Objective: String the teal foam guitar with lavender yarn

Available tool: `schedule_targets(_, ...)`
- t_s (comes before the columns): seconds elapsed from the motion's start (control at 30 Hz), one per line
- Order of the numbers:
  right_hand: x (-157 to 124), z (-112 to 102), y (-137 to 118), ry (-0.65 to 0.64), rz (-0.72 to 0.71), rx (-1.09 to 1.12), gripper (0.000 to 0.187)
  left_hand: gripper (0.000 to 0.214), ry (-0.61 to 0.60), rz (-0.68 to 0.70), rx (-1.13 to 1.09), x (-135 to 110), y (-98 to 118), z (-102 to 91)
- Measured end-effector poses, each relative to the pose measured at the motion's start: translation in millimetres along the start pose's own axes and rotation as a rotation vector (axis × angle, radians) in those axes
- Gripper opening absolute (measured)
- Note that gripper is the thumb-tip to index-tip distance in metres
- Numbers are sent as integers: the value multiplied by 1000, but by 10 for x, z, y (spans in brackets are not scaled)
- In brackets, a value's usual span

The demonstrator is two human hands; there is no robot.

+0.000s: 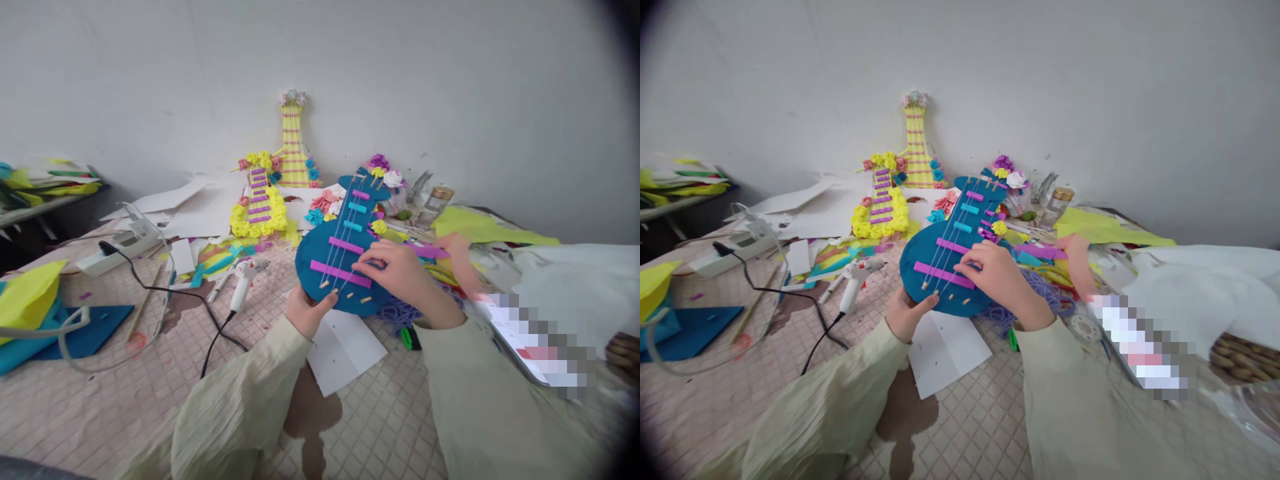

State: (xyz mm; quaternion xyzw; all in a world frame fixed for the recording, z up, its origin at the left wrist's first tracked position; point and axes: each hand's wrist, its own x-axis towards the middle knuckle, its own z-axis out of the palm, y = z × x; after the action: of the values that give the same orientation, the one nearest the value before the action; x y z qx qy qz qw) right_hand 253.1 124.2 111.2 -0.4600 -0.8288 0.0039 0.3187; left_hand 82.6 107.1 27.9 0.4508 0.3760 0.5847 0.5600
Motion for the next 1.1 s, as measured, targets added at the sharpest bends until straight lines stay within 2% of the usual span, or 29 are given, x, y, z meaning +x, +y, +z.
schedule_targets(0.27,7,120,45,108,-49,-29,20,52,-21,-10,37,-37,60,40)
schedule_targets(0.47,27,127,79,146,-44,-30,19,50,-34,-19,118,-59,93,42)
schedule_targets(0.8,7,-10,126,173,69,78,17,48,-131,-22,34,-42,132,5)
schedule_targets(1.1,9,-181,250,223,124,46,19,42,-160,-48,18,-16,179,-63)
